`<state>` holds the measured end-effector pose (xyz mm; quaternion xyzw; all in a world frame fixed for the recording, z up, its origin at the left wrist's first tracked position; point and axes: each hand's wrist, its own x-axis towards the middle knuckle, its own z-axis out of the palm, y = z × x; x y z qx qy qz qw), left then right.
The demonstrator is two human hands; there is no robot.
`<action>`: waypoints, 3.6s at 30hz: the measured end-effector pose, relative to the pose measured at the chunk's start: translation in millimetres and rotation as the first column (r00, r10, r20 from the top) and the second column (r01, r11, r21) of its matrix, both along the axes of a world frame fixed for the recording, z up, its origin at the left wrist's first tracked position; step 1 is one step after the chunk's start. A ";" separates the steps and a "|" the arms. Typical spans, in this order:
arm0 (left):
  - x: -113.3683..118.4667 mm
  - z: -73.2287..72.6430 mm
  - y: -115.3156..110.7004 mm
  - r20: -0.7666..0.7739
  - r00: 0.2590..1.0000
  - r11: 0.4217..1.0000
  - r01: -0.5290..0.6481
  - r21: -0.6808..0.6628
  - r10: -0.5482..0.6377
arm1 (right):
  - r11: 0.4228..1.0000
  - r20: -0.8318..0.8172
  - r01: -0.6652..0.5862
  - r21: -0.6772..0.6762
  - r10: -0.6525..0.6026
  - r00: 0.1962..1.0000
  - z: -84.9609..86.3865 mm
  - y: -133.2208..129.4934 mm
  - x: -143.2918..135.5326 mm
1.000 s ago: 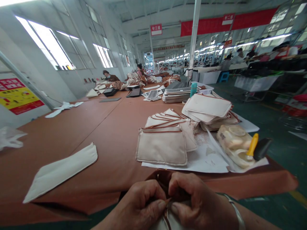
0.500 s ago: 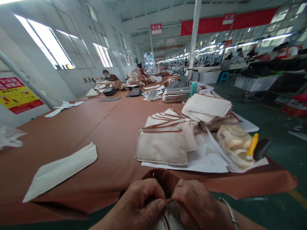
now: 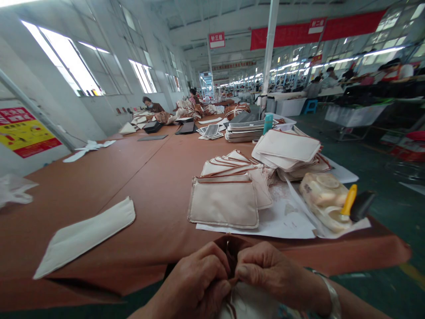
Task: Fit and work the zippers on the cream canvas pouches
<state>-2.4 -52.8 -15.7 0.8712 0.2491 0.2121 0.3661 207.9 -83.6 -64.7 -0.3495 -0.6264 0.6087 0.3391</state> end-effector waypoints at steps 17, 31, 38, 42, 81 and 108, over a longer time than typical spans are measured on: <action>2.5 -2.0 -3.5 0.036 0.999 0.995 -0.006 -0.103 0.010 | 0.997 -0.097 -0.075 -0.005 0.074 0.993 -1.0 2.3 -0.6; 7.1 -12.6 0.3 0.017 0.999 0.989 -0.045 -0.142 0.048 | 0.970 0.052 -0.076 0.230 0.066 0.996 5.4 1.9 0.4; -5.2 0.9 2.4 -0.143 0.981 0.846 -0.185 -0.501 0.130 | 0.999 -0.090 -0.035 0.023 0.037 0.995 -8.8 -2.2 5.6; -3.3 0.7 2.6 -0.242 0.965 0.803 -0.227 -0.552 0.106 | 0.998 -0.063 -0.004 0.058 0.008 0.998 -9.2 -4.4 8.9; -11.0 -50.3 -7.2 -0.084 0.968 0.495 -0.195 -0.847 0.236 | 0.990 -0.122 0.136 -0.021 -0.138 0.983 -27.8 -12.1 -3.8; -17.7 -27.9 -4.2 -0.142 0.973 0.902 -0.222 -0.371 0.181 | 0.947 -0.185 0.297 -0.125 -0.316 0.930 -37.2 -8.0 2.2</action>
